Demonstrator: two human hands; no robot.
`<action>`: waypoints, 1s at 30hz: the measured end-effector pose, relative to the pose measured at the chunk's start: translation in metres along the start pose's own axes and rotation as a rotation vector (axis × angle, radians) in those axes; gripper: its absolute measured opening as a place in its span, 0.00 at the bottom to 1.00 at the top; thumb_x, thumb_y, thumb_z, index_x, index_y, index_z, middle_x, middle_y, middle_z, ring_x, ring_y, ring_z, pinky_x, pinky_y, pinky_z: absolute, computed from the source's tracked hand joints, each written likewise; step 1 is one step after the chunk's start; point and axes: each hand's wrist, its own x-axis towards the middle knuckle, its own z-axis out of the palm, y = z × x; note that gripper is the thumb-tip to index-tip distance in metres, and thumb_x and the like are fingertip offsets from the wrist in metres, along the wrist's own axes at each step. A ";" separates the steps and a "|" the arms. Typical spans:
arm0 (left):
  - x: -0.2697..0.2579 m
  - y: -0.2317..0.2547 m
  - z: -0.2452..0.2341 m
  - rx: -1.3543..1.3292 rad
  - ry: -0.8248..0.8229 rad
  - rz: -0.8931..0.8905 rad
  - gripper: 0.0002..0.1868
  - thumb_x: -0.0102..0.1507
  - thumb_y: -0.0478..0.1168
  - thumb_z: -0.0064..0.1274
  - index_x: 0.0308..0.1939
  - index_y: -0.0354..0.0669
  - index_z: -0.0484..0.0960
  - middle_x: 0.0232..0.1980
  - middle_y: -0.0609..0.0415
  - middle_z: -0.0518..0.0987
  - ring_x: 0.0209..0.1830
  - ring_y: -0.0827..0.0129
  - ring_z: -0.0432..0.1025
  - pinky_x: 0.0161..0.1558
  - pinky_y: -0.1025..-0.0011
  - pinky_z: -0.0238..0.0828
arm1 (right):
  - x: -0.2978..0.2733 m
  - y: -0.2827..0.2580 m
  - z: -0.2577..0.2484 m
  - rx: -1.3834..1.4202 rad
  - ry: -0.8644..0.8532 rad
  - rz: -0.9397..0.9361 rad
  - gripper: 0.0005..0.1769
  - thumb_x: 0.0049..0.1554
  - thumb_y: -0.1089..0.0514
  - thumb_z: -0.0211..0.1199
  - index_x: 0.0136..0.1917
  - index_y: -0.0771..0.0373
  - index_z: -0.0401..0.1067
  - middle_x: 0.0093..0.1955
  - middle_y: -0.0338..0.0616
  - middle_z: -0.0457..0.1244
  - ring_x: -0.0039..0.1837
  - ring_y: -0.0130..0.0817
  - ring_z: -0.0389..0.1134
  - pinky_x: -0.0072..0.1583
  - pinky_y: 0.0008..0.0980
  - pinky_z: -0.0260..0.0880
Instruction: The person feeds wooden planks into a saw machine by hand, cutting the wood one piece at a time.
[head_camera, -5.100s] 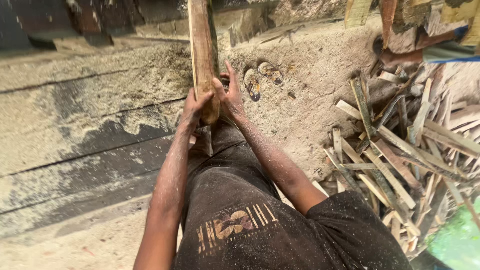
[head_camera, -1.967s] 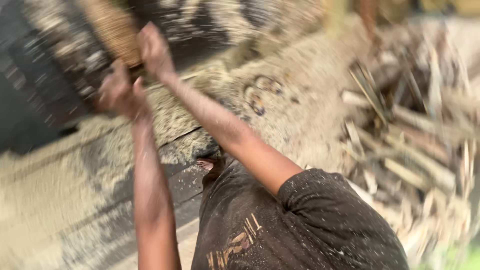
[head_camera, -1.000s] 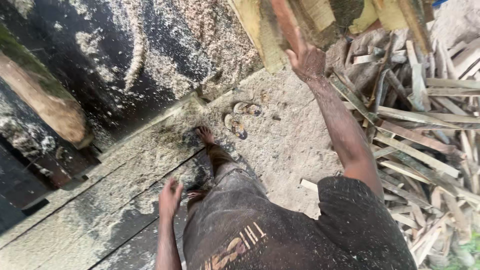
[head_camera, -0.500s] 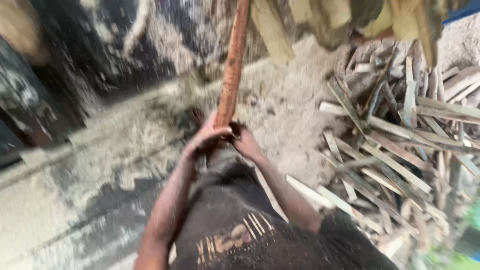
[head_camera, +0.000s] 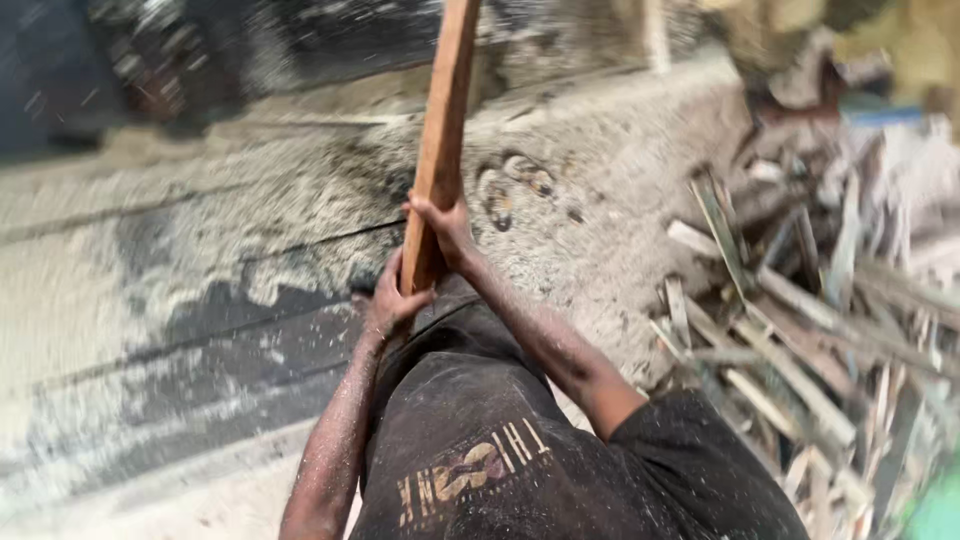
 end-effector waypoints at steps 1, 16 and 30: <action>-0.020 -0.014 -0.005 -0.015 0.039 0.004 0.58 0.48 0.46 0.71 0.78 0.44 0.55 0.67 0.44 0.73 0.65 0.57 0.72 0.67 0.59 0.71 | -0.017 0.014 0.010 0.013 -0.061 0.015 0.42 0.53 0.46 0.72 0.71 0.70 0.60 0.57 0.51 0.66 0.55 0.38 0.74 0.57 0.46 0.81; -0.111 -0.165 -0.019 -0.022 0.462 -0.067 0.47 0.58 0.39 0.56 0.80 0.44 0.53 0.65 0.43 0.75 0.63 0.56 0.74 0.63 0.59 0.71 | -0.073 0.079 0.132 -0.371 -0.314 0.029 0.62 0.52 0.55 0.69 0.88 0.50 0.33 0.74 0.57 0.59 0.60 0.43 0.72 0.61 0.49 0.80; -0.008 -0.115 -0.063 0.049 0.557 -0.052 0.44 0.58 0.44 0.63 0.77 0.44 0.63 0.65 0.41 0.79 0.63 0.53 0.77 0.66 0.51 0.75 | 0.042 0.028 0.168 -0.436 -0.319 -0.125 0.60 0.51 0.60 0.66 0.86 0.52 0.34 0.72 0.60 0.56 0.54 0.42 0.70 0.52 0.45 0.82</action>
